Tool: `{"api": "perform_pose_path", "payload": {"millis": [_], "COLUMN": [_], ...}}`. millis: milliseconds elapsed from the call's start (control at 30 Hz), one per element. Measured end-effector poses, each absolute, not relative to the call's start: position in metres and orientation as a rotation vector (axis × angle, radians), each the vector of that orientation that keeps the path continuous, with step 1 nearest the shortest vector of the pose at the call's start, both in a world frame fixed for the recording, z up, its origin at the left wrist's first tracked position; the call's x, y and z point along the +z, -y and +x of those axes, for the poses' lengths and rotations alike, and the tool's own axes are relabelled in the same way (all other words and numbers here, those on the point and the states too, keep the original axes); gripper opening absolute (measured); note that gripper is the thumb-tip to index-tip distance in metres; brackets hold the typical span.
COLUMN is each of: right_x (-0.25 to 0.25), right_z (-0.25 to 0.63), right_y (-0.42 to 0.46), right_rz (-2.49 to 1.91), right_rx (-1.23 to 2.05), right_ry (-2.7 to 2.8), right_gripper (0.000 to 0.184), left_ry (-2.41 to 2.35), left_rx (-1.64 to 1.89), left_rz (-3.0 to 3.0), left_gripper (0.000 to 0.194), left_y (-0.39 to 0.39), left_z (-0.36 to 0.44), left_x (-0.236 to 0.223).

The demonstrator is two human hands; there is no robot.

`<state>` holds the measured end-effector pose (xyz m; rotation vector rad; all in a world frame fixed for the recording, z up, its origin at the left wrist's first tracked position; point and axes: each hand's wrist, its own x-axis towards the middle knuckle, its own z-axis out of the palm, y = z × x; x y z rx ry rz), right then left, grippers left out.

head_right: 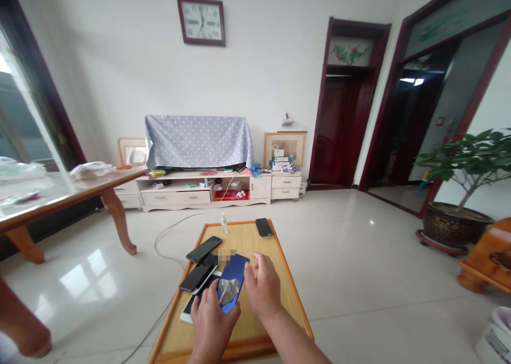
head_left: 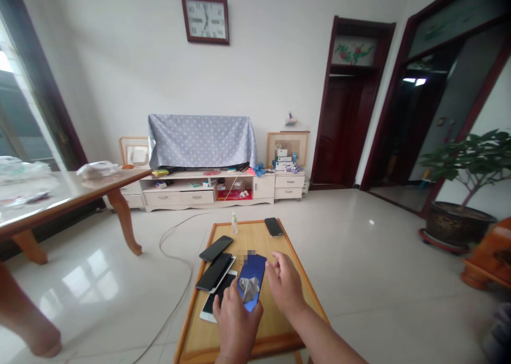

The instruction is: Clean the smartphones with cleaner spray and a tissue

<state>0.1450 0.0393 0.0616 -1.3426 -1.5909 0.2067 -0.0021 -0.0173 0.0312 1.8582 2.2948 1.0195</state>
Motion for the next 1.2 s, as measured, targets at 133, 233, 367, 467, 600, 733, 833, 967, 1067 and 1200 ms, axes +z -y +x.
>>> {"api": "perform_pose_path", "payload": {"millis": [133,233,367,467,600,733,833,967,1067,1200], "right_x": [0.03,0.016,-0.002,-0.018,-0.034,-0.041,-0.042,-0.039,-0.036,-0.037], "right_z": [0.16,0.164,0.162,0.159,0.154,0.15,0.151,0.156,0.159,0.161], "right_y": [-0.154,-0.237,-0.328,-0.375,-0.406,-0.415,-0.414,-0.399,-0.371,-0.32], "right_rz": [-1.607,-1.975,-2.121,-2.204,-2.297,-2.366,-2.409,-2.438,-2.431,-2.416], "right_rx": [0.18,0.195,0.253,0.284,0.3,0.292,0.298,0.311,0.294,0.258], "right_ry": [1.586,1.649,1.653,1.643,1.618,1.577,1.536,1.505,1.508,1.519], "right_gripper": [0.046,0.064,0.085,0.096,0.095,0.088,0.087,0.083,0.08,0.081], "left_ry": [-2.321,-2.338,-2.285,-2.278,-2.236,-2.208,-2.2,-2.216,-2.236,-2.236], "left_rx": [1.05,1.094,1.133,1.168,1.267,1.385,1.399,1.329,1.281,1.18], "left_rz": [1.856,1.884,1.953,1.99,2.054,2.093,2.079,2.047,2.036,1.976], "left_gripper": [0.06,0.063,0.066,0.068,0.072,0.072,0.072,0.072,0.069,0.067], "left_y": [-0.037,-0.068,-0.099,-0.116,-0.13,-0.133,-0.132,-0.128,-0.123,-0.112], "left_z": [-0.008,-0.016,-0.025,-0.03,-0.037,-0.042,-0.042,-0.041,-0.039,-0.033], "left_x": [-0.001,-0.027,-0.054,-0.065,-0.074,-0.08,-0.079,-0.071,-0.064,-0.051]}}
